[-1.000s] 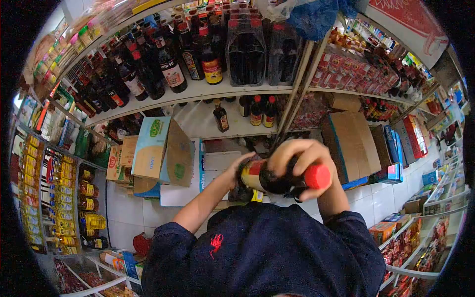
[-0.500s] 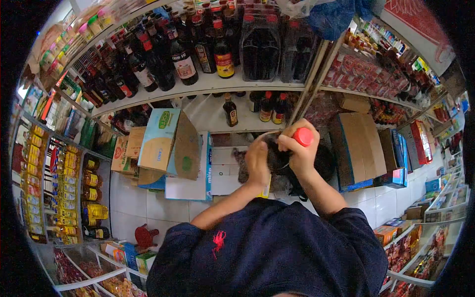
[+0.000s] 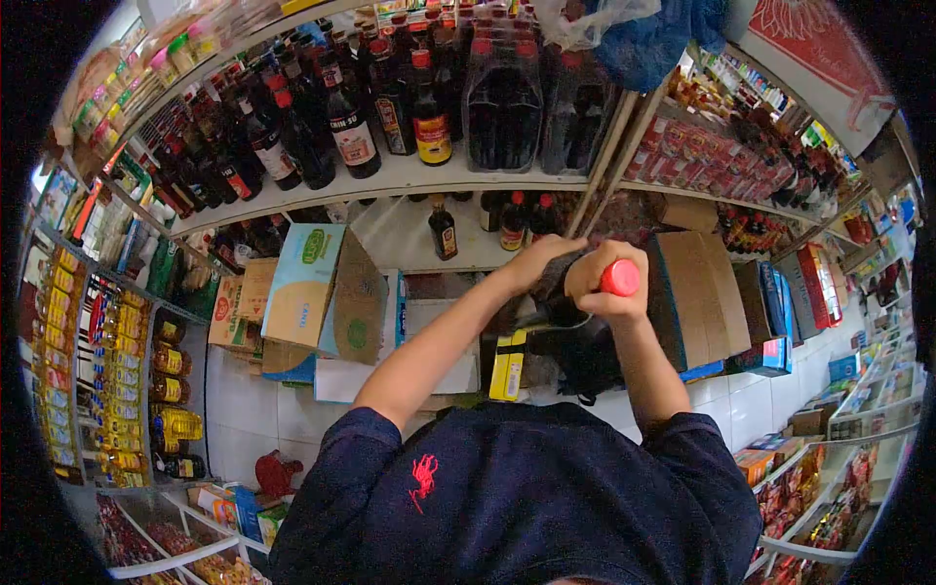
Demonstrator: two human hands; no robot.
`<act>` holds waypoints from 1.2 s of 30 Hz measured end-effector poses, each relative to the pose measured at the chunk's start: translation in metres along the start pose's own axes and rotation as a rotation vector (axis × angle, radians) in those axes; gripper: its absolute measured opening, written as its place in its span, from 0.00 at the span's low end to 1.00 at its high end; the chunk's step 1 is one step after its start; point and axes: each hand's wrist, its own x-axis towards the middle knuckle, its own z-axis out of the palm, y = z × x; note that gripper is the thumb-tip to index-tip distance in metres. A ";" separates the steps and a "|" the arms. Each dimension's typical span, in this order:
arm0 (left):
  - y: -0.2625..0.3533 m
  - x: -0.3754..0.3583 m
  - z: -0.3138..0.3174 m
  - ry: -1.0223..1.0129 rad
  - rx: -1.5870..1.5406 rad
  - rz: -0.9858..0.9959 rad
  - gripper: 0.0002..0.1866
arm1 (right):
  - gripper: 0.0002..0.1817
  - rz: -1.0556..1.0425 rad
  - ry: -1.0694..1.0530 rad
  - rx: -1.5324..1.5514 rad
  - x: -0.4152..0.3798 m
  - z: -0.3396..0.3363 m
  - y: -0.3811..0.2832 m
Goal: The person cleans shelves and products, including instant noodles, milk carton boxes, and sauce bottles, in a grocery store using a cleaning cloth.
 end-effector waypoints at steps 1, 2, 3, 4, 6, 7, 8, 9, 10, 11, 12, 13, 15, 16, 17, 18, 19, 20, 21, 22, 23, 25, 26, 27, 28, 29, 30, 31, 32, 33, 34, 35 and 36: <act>0.003 0.002 0.000 -0.093 -0.007 -0.104 0.19 | 0.12 0.015 -0.099 0.214 0.004 0.001 -0.005; -0.021 0.019 -0.011 -0.308 -0.179 -0.152 0.19 | 0.12 0.030 -0.122 0.376 0.008 0.001 -0.006; -0.037 0.025 -0.015 -0.312 -0.181 -0.158 0.19 | 0.13 -0.016 -0.195 0.433 0.013 -0.002 -0.003; -0.049 0.028 -0.016 -0.446 -0.330 -0.085 0.16 | 0.13 0.044 -0.210 0.485 0.014 -0.003 -0.005; -0.065 0.033 -0.015 -0.710 -0.627 0.071 0.13 | 0.12 0.102 -0.218 0.534 0.018 -0.002 -0.012; -0.053 0.029 -0.010 -0.715 -0.627 0.066 0.13 | 0.12 0.103 -0.135 0.511 0.021 0.000 -0.014; -0.040 0.023 -0.006 -0.716 -0.703 -0.136 0.14 | 0.11 0.105 -0.052 0.488 0.023 0.000 -0.015; -0.033 0.017 -0.004 -0.710 -0.776 -0.339 0.15 | 0.11 0.104 -0.046 0.488 0.024 -0.002 -0.016; -0.041 0.014 -0.008 -0.425 -0.626 -0.470 0.15 | 0.11 0.097 -0.030 0.435 0.024 -0.004 -0.018; -0.039 0.010 -0.011 -0.426 -0.627 -0.476 0.15 | 0.10 0.091 -0.013 0.382 0.025 -0.007 -0.018; -0.031 0.005 -0.013 -0.398 -0.591 -0.508 0.16 | 0.09 0.054 -0.024 0.424 0.024 -0.013 -0.014; -0.026 0.000 -0.018 -0.372 -0.555 -0.537 0.17 | 0.09 0.052 -0.021 0.423 0.025 -0.017 -0.013; -0.052 -0.006 -0.040 -0.426 -0.528 -0.623 0.18 | 0.09 0.009 0.167 0.439 0.025 -0.023 -0.014; -0.059 -0.013 -0.047 -0.333 -0.585 -0.635 0.18 | 0.08 -0.026 0.214 0.492 0.025 -0.030 -0.013; -0.064 -0.021 -0.053 -0.238 -0.639 -0.645 0.18 | 0.08 -0.030 0.213 0.489 0.024 -0.036 -0.016; -0.068 -0.029 -0.059 -0.141 -0.693 -0.656 0.18 | 0.07 -0.100 0.237 0.500 0.023 -0.041 -0.019; -0.072 -0.036 -0.062 -0.041 -0.746 -0.667 0.18 | 0.07 -0.169 0.261 0.512 0.024 -0.040 -0.022; -0.073 -0.039 -0.064 0.059 -0.798 -0.677 0.18 | 0.07 -0.214 0.292 0.432 0.023 -0.036 -0.030; -0.068 -0.041 -0.061 0.059 -0.797 -0.678 0.18 | 0.07 -0.215 0.293 0.432 0.023 -0.031 -0.034; -0.061 -0.042 -0.056 -0.029 -0.890 -0.556 0.19 | 0.08 -0.263 0.258 0.314 0.022 -0.027 -0.037; -0.056 -0.041 -0.051 -0.118 -0.981 -0.430 0.19 | 0.08 -0.309 0.221 0.194 0.021 -0.023 -0.039; -0.060 -0.035 -0.042 0.003 -0.806 -0.397 0.20 | 0.10 -0.327 0.142 0.086 0.018 -0.008 -0.036; -0.061 -0.035 -0.038 0.120 -0.733 -0.436 0.20 | 0.11 -0.305 0.148 0.064 0.015 -0.002 -0.034; -0.062 -0.034 -0.034 0.232 -0.657 -0.471 0.21 | 0.12 -0.287 0.153 0.039 0.014 0.001 -0.030; -0.066 -0.037 -0.030 0.279 -0.631 -0.365 0.21 | 0.12 -0.220 0.152 0.034 0.012 0.003 -0.026; -0.076 -0.039 -0.030 0.259 -0.626 -0.367 0.21 | 0.12 -0.152 0.157 0.028 0.011 0.003 -0.023; -0.090 -0.040 -0.032 0.246 -0.636 -0.386 0.20 | 0.13 -0.035 0.131 -0.050 0.011 0.001 -0.021; -0.103 -0.042 -0.034 0.236 -0.646 -0.406 0.19 | 0.14 0.084 0.107 -0.123 0.013 -0.001 -0.019; -0.115 -0.046 -0.034 0.226 -0.639 -0.409 0.19 | 0.15 0.124 0.035 -0.059 0.014 -0.001 -0.014; -0.126 -0.051 -0.036 0.224 -0.594 -0.381 0.18 | 0.16 0.162 -0.043 0.008 0.016 0.000 -0.010; -0.136 -0.055 -0.039 0.225 -0.551 -0.351 0.17 | 0.17 0.239 -0.072 0.066 0.015 0.005 -0.010; -0.149 -0.057 -0.043 0.224 -0.548 -0.347 0.17 | 0.15 0.242 -0.080 -0.054 0.010 0.004 -0.007; -0.155 -0.059 -0.045 0.284 -0.365 -0.274 0.18 | 0.14 0.268 -0.055 -0.012 0.005 0.003 -0.005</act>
